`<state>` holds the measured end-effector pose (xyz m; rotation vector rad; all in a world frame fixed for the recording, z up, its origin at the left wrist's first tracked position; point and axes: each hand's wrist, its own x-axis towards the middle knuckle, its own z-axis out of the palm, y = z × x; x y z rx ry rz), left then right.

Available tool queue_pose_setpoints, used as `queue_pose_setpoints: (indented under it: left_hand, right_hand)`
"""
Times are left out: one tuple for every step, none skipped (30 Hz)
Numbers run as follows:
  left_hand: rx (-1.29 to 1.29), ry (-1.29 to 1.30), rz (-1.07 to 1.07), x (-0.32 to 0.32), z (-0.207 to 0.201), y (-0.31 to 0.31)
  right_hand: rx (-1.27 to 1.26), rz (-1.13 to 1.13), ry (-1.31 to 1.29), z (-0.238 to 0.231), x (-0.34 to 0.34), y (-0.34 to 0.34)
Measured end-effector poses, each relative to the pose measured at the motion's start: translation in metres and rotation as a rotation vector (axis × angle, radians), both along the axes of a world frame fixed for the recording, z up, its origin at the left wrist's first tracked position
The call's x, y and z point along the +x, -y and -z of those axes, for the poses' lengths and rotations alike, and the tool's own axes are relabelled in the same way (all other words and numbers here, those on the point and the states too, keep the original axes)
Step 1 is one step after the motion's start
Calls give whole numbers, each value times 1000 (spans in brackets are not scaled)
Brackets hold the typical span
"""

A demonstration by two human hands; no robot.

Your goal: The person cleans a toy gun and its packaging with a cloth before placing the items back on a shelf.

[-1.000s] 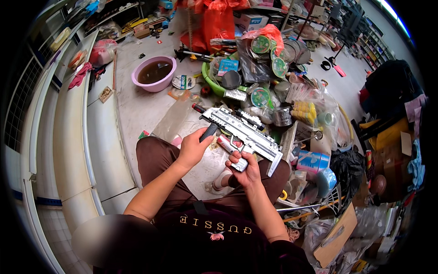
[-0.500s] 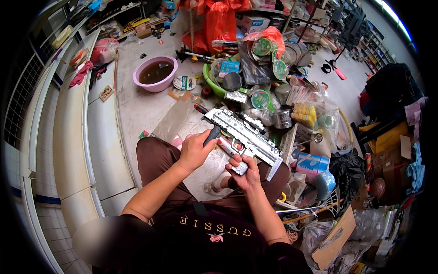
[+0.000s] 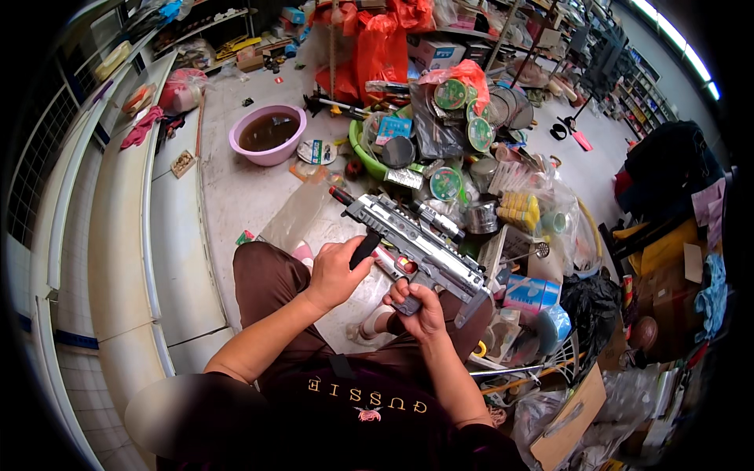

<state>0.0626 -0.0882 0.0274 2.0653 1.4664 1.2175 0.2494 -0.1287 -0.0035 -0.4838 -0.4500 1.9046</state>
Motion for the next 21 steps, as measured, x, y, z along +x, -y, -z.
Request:
queue_pose_setpoints:
  left_hand:
    - [9,37,-48,-1,0,-1]
    - [15,39,-56,-4,-1,-3]
    - [-25,71,-23,-8,-3,-7]
    - [-64,103,10,-11,-4,-9]
    - [-59,104,3,-13,-5,-11]
    - [-50,95,22,-15,-4,-12]
    - [-40,85,41,-17,-4,-12]
    - [-38,86,33,-17,-5,-11]
    - [-94,66,60,-17,-6,-9]
    - [-149,47,88,-15,-7,-6]
    - [-81,-61,74,-12,-3,0]
    - [-57,-42,75,-9,-4,4]
    - [-33,-22,76,-7,-6,8]
    - [-34,-19,76,-6,-4,9]
    - [-20,-9,73,-6,-1,11]
    - [-6,0,71,-5,2,11]
    - [-7,3,74,-6,4,11]
    - [-38,6,78,-7,5,9]
    - [-69,8,82,-9,6,8]
    - [-55,10,77,-11,9,4]
    - [-76,-4,34,-13,6,1]
  right_hand:
    - [37,-9,22,0,0,0]
    - [41,-18,46,0,-1,0]
    - [45,-25,47,1,-1,1]
    - [62,-15,64,2,-1,1]
    - [79,-5,81,2,-2,1]
    - [81,-14,80,2,-3,2]
    - [80,-3,74,1,-5,2]
    - [80,9,67,0,-6,3]
    - [75,25,61,0,-7,5]
    - [56,34,68,5,-6,5]
    - [54,33,68,5,-5,5]
    - [61,34,88,4,-3,5]
    - [68,36,108,2,-2,5]
    - [68,35,111,0,-2,6]
    - [77,41,134,-4,-4,9]
    - [87,46,158,-6,-6,11]
    - [85,49,160,-5,-6,11]
    - [94,42,147,-3,-6,9]
    - [102,36,134,-2,-6,8]
    - [102,24,124,-3,-6,7]
    - [101,31,127,-6,-7,5]
